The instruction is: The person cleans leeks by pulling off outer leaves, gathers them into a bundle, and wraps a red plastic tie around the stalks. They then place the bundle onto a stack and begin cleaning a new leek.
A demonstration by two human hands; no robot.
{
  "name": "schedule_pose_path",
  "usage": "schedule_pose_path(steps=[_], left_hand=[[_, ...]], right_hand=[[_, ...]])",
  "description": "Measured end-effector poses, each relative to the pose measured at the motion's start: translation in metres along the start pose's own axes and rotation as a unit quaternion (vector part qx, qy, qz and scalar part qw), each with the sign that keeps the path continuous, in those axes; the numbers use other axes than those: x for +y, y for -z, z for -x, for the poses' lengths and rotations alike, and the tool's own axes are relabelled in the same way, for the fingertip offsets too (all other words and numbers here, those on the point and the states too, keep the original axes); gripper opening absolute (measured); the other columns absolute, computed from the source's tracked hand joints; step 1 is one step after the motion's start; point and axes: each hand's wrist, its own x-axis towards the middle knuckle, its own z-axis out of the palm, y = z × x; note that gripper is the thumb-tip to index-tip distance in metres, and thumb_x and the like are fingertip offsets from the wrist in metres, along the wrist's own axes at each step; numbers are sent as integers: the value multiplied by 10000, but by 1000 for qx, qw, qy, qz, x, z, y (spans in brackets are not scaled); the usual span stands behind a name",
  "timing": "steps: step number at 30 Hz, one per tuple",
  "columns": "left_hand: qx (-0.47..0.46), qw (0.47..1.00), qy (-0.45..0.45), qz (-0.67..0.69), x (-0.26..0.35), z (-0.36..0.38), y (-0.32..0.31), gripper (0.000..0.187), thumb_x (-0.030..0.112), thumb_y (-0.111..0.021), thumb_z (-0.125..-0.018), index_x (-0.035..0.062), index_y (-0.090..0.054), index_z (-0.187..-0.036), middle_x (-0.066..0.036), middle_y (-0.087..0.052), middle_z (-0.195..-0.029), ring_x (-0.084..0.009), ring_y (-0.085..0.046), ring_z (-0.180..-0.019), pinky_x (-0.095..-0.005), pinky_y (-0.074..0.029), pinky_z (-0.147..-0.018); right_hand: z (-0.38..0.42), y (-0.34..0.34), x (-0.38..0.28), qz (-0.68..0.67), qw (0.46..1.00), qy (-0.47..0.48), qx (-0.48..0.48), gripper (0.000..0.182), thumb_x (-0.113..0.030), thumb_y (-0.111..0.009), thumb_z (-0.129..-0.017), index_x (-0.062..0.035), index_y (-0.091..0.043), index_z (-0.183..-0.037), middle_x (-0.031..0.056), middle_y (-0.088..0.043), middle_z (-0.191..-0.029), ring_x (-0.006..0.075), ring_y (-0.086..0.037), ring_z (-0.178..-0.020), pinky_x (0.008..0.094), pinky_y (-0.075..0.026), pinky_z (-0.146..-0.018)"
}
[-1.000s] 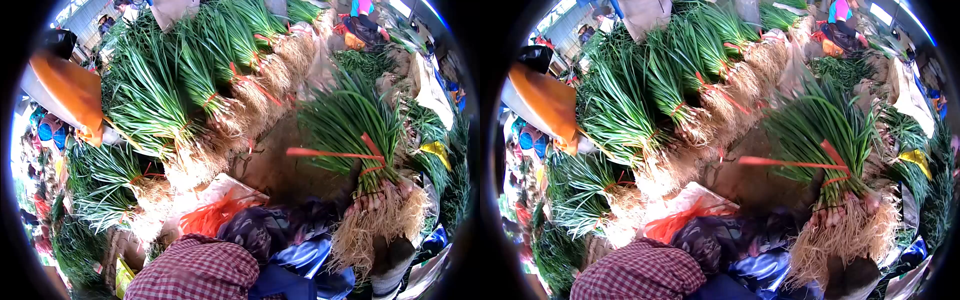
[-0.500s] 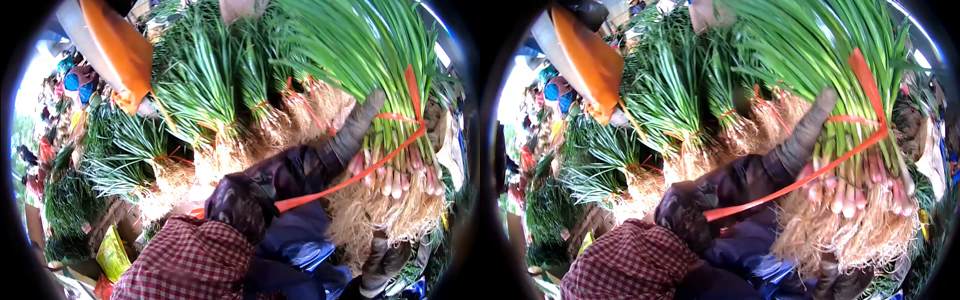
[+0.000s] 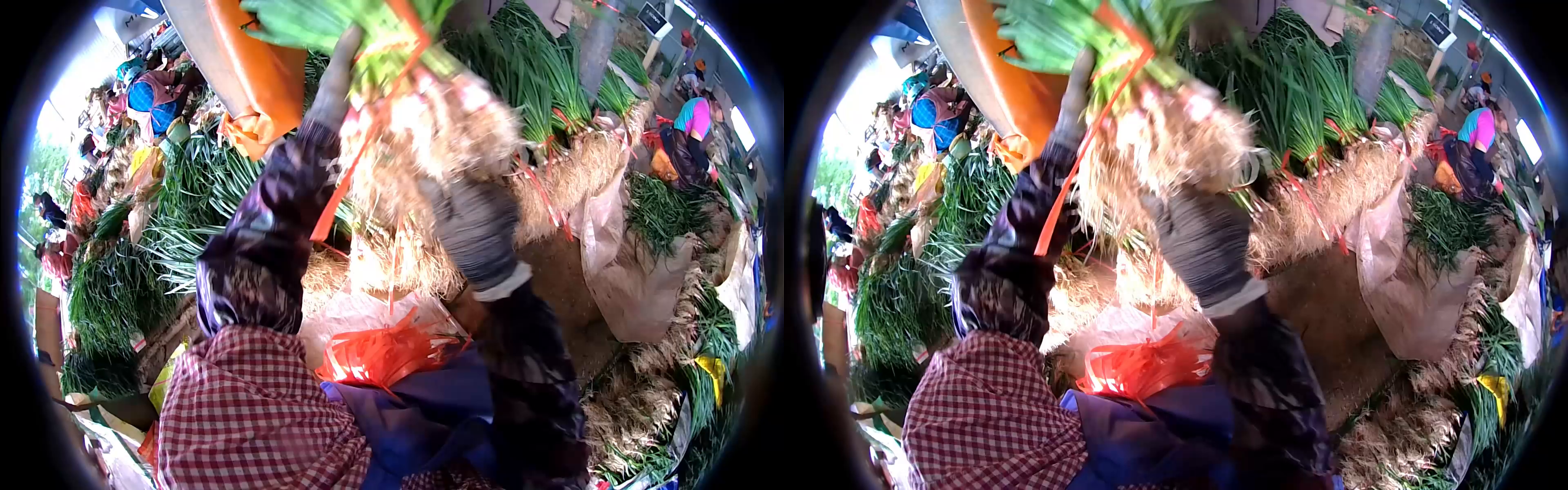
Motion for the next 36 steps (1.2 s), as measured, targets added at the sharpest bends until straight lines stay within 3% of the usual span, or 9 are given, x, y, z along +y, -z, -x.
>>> schedule_pose_path(steps=[8,10,14,16,19,26,30,33,36], left_hand=[[233,969,62,-44,-254,208,168,615,492,-500,-906,32,-443,-1311,-99,-560,-1207,-208,-557,-1066,-343,-452,-914],[128,982,93,101,-205,221,119,665,573,-548,-847,63,-475,-1268,-131,-601,-1119,-231,-628,-935,-372,-543,-779],[307,937,159,45,-237,204,150,702,590,-619,-788,63,-502,-1237,-106,-631,-1073,-231,-622,-951,-382,-518,-833],[332,933,133,35,-211,195,138,1067,530,-707,-743,2,-83,-1429,-152,-383,-1405,-289,-352,-1294,-433,-297,-1063],[460,887,45,8,-181,170,146,1301,499,-797,-651,7,121,-1431,-274,-321,-1407,-356,-381,-1275,-451,-331,-1057],[500,864,4,-67,-151,119,159,1122,406,-829,-657,27,-116,-1436,-189,-456,-1295,-274,-493,-1119,-383,-415,-952],[538,833,-17,-126,-186,105,170,944,384,-757,-749,-11,-216,-1413,-179,-460,-1306,-277,-459,-1158,-367,-344,-994],[565,799,53,-199,-213,102,217,985,441,-725,-764,-24,-170,-1432,-216,-430,-1340,-296,-436,-1192,-372,-321,-1015],[534,832,83,-128,-198,119,211,980,526,-650,-793,-35,-161,-1431,-233,-419,-1345,-304,-442,-1192,-411,-361,-984]], right_hand=[[181,-120,12,6,946,-202,-252,529,-538,-524,-855,-76,-603,-610,170,-584,-579,352,-583,-530,468,-425,-480],[178,-122,15,26,946,-197,-258,439,-475,-561,-829,-87,-604,-629,169,-585,-584,351,-590,-543,465,-440,-494],[164,-121,23,37,946,-216,-239,273,-347,-612,-786,-121,-588,-634,151,-587,-585,348,-590,-543,458,-455,-508],[153,-113,27,35,941,-232,-245,270,-344,-596,-794,-113,-596,-654,153,-589,-596,355,-593,-558,460,-455,-530],[137,-102,20,44,909,-270,-315,299,-383,-580,-808,-112,-610,-684,153,-600,-614,355,-608,-595,460,-470,-561],[144,-104,23,92,894,-256,-357,310,-422,-550,-835,-134,-646,-774,134,-632,-659,350,-623,-623,471,-483,-596],[155,-118,34,104,953,-183,-219,336,-398,-497,-883,-131,-648,-748,132,-608,-584,311,-589,-496,429,-438,-451],[175,-145,40,518,822,98,-217,339,-327,-421,-919,-129,-639,-750,132,-577,-559,262,-556,-448,404,-394,-373],[194,-164,49,506,812,117,-266,290,-224,-373,-918,-113,-615,-802,150,-555,-585,234,-535,-440,407,-394,-341]])
